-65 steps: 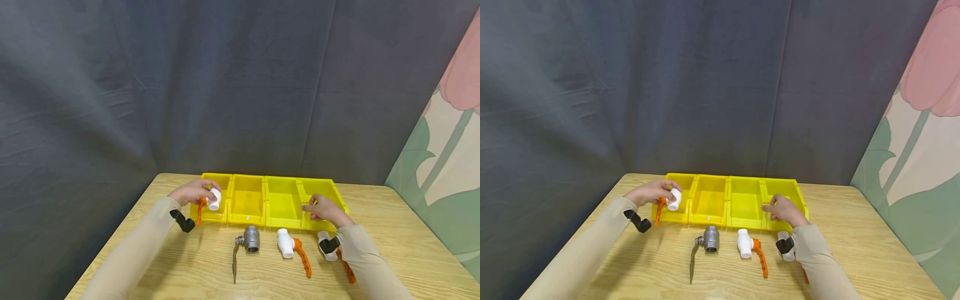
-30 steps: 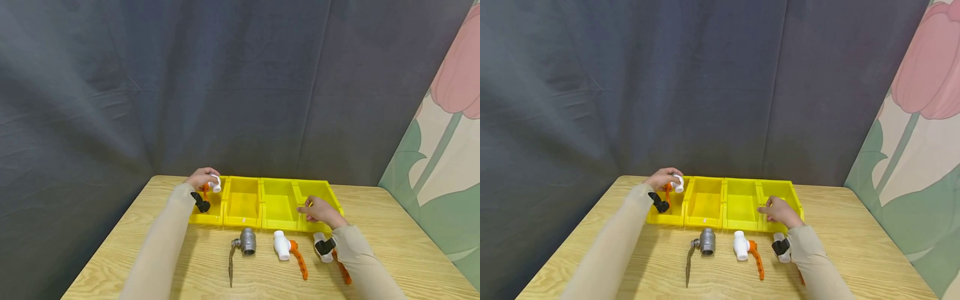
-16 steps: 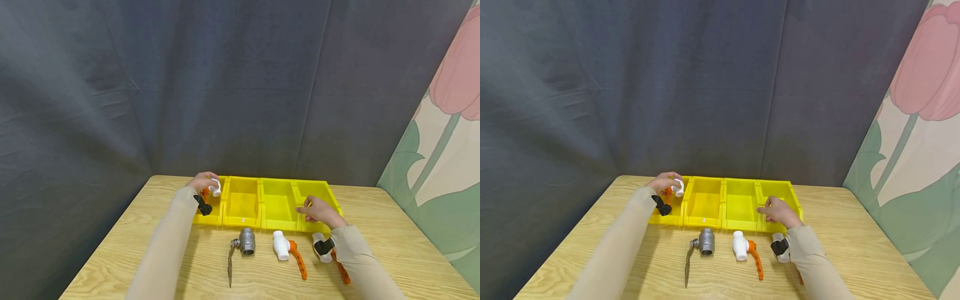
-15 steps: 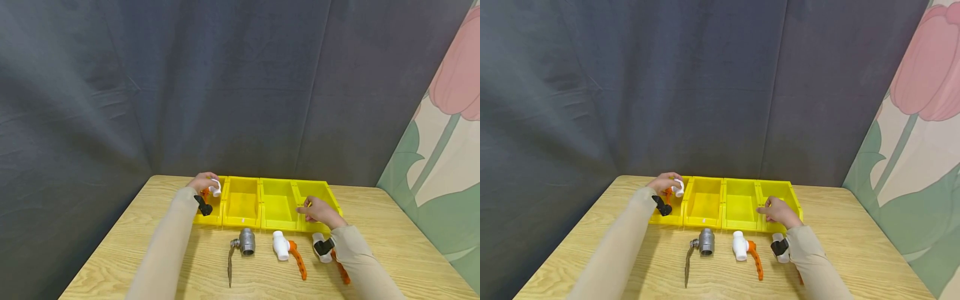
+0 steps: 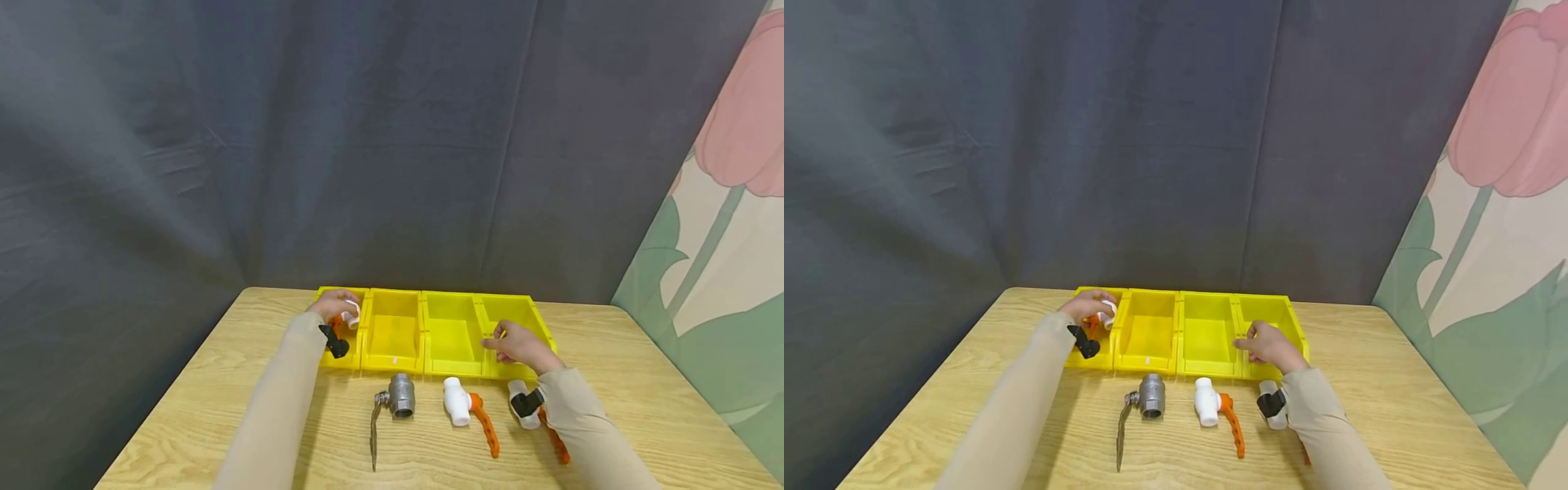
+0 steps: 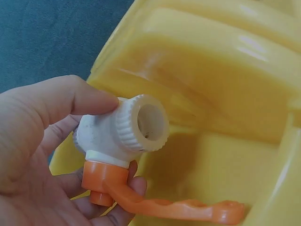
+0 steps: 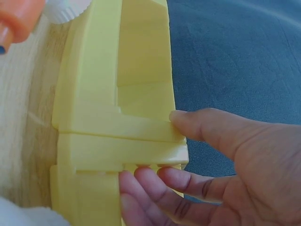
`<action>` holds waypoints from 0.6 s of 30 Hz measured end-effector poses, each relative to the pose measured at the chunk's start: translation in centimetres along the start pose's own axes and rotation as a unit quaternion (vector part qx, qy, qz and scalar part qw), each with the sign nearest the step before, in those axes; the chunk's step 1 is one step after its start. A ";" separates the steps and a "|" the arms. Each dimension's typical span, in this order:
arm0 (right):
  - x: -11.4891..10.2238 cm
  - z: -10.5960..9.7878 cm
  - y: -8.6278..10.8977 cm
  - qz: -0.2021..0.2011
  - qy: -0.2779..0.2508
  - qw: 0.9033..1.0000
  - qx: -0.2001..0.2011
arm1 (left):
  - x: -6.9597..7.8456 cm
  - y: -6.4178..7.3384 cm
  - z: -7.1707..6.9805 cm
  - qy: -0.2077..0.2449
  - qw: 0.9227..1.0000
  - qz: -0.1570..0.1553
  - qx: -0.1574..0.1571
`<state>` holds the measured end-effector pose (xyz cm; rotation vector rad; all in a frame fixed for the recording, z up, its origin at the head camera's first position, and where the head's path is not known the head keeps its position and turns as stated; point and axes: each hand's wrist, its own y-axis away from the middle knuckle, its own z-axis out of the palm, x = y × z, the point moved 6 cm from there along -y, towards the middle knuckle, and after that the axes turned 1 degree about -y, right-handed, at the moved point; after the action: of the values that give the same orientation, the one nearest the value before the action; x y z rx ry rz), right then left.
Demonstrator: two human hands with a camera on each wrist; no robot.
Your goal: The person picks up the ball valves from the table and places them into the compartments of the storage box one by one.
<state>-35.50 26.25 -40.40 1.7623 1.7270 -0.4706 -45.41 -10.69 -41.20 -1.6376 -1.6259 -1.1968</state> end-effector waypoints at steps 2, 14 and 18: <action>0.0 0.0 0.0 -0.002 -0.001 1.000 0.002 | -0.3 -0.3 0.1 -0.002 1.000 -0.006 0.002; -0.3 -0.1 0.0 0.003 -0.001 1.000 -0.005 | -1.4 -1.3 0.6 -0.009 1.000 0.002 0.000; -0.2 -0.1 0.0 0.004 0.000 1.000 -0.004 | -1.4 -1.3 0.7 -0.002 1.000 -0.002 0.004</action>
<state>-35.58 26.10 -40.22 1.7637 1.7183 -0.4589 -46.33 -10.66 -43.03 -1.6330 -1.6340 -1.1877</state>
